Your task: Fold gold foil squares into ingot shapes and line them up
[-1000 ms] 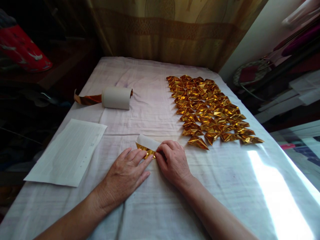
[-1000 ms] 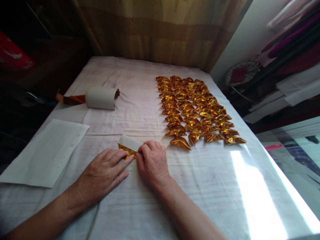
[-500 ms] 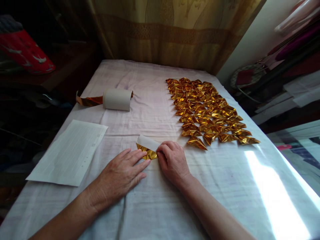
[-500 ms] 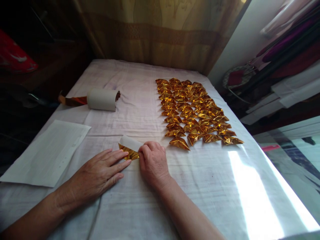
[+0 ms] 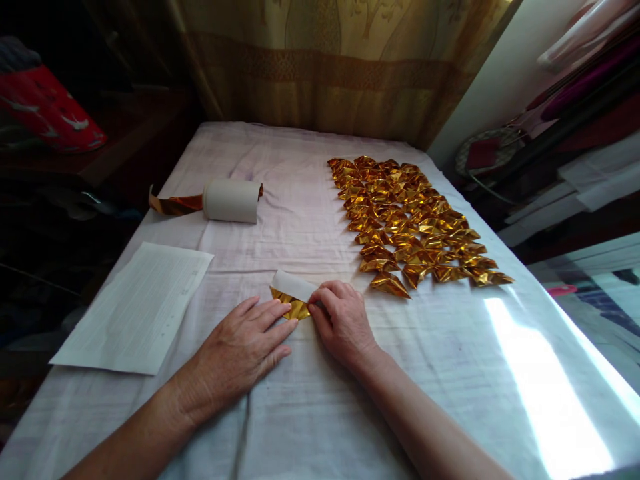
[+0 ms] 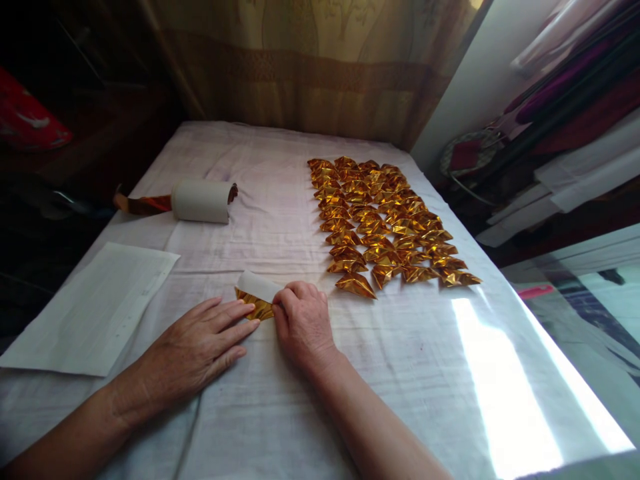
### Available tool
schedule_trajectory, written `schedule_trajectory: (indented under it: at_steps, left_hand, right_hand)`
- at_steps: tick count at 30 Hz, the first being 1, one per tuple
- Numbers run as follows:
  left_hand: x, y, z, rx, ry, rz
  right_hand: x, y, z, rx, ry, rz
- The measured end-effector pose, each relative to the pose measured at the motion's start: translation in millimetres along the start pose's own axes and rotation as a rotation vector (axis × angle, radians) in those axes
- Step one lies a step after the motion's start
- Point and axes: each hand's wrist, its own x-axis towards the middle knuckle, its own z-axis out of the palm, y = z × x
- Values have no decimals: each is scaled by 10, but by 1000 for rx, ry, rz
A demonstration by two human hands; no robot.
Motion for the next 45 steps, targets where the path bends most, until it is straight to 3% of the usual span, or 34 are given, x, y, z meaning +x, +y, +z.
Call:
schedule_trajectory:
  at_steps: [8, 16, 21, 28, 33, 39, 45]
  left_hand:
    - [-7, 2, 34, 0, 7, -1]
    - [-6, -11, 34, 4, 12, 1]
    - [-13, -20, 44, -6, 11, -3]
    - [-7, 13, 58, -30, 37, -29]
    - [49, -16, 90, -108, 146, -36]
    - [65, -209, 85, -123, 242, -156]
    - [52, -337, 105, -19, 147, -163]
  right_hand:
    - [-17, 37, 42, -20, 48, -43]
    - [-107, -35, -35, -113, 38, -250]
    - [-120, -35, -43, -168, 3, -178]
    - [-151, -101, -96, -160, 29, -220]
    - [-142, -114, -97, -135, -39, -217]
    - [-123, -84, -81, -92, -48, -194]
    - [-112, -67, -74, -72, -43, -166]
